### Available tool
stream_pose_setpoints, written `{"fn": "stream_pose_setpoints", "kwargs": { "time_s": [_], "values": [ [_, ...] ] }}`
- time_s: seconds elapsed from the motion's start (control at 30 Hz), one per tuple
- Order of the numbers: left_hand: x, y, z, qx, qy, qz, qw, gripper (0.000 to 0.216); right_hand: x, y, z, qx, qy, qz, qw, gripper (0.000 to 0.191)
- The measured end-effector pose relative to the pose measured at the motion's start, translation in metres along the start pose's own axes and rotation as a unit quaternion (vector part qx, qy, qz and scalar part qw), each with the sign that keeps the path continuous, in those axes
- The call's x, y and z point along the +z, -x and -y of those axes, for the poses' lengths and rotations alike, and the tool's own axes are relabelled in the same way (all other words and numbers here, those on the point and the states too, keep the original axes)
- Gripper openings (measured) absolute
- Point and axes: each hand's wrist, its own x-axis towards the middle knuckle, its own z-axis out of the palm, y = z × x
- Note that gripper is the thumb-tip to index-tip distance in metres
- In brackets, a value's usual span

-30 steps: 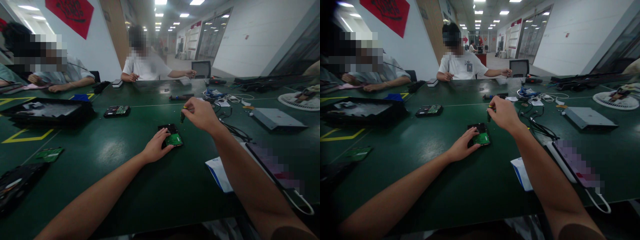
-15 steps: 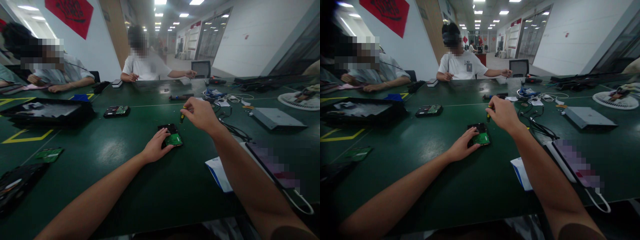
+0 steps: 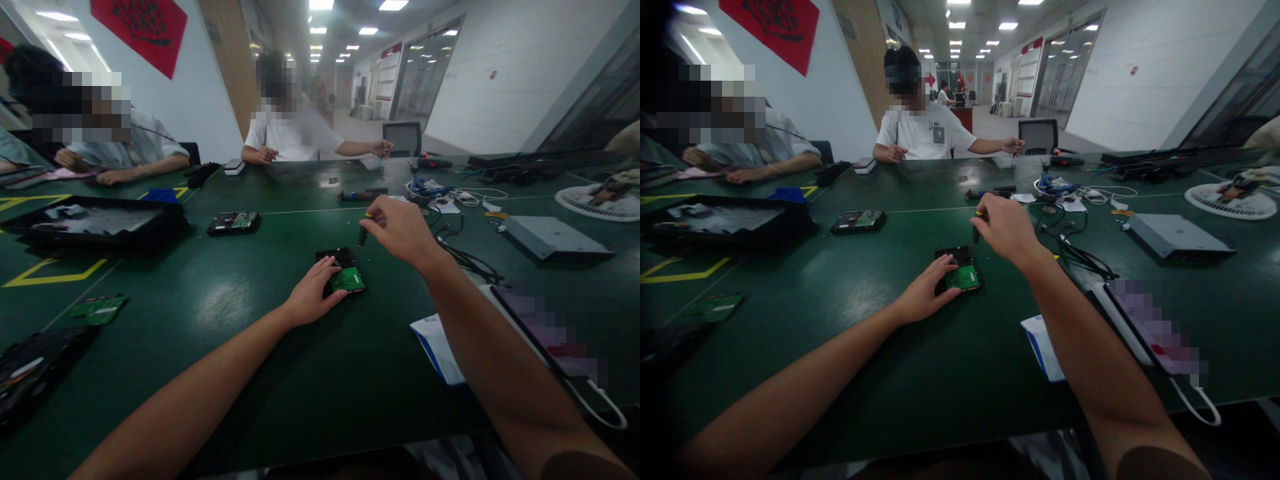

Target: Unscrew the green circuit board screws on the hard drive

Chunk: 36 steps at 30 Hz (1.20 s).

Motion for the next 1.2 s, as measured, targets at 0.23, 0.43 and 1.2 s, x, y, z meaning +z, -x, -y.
{"fn": "stream_pose_setpoints", "kwargs": {
  "time_s": [0.23,0.43,1.2],
  "values": [
    [-0.0002,0.0001,-0.0003,0.002,0.001,0.001,1.0,0.063,0.0002,-0.0005,0.0005,0.0,0.018,0.01,1.0,0.012],
    [-0.001,-0.0003,-0.0014,-0.004,0.0,0.004,1.0,0.064,0.0007,0.0005,0.0003,0.005,-0.019,0.004,1.0,0.012],
    [-0.0011,0.0,0.0001,-0.004,0.006,0.005,1.0,0.063,-0.0023,0.0,0.0035,-0.009,-0.025,0.016,1.0,0.011]
  ]
}}
